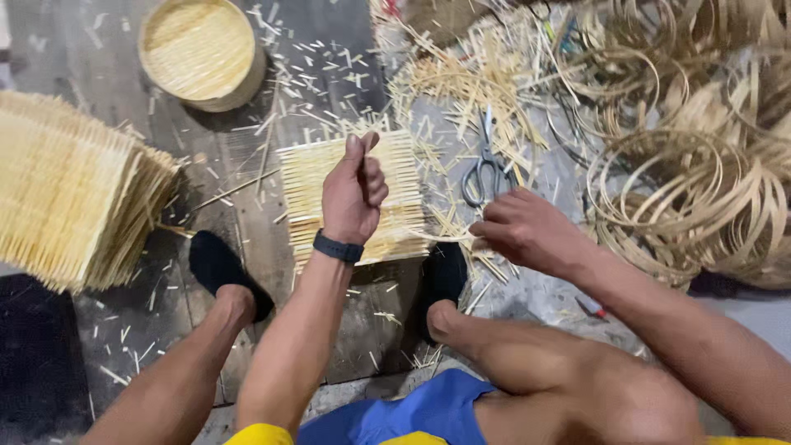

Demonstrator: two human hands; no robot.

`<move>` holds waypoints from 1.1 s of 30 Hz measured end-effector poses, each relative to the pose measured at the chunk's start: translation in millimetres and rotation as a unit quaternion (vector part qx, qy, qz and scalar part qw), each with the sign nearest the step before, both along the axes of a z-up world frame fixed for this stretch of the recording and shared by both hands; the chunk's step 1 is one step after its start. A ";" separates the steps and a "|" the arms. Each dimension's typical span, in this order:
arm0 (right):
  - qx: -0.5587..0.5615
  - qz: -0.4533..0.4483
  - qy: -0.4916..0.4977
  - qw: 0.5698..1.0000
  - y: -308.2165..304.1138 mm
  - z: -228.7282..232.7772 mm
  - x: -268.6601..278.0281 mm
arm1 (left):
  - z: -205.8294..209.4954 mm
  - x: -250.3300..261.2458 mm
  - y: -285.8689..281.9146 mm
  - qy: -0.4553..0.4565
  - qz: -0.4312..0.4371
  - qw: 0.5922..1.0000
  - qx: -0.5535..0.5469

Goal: The person places a circular wooden mold on a square woven mat, then uses shears to trim the excess matting around the mold's edge. The person repeats this process for multiple mats, stacking the finished circular bases.

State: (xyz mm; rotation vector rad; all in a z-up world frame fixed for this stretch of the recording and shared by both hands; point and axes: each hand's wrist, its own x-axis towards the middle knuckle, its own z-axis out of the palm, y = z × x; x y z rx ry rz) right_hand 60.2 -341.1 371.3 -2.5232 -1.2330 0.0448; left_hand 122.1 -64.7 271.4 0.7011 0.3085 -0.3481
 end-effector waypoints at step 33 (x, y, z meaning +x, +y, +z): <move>0.696 -0.388 0.438 0.415 76.8 -101.0 41.3 | -35.8 -48.9 76.9 0.059 0.090 0.982 -0.153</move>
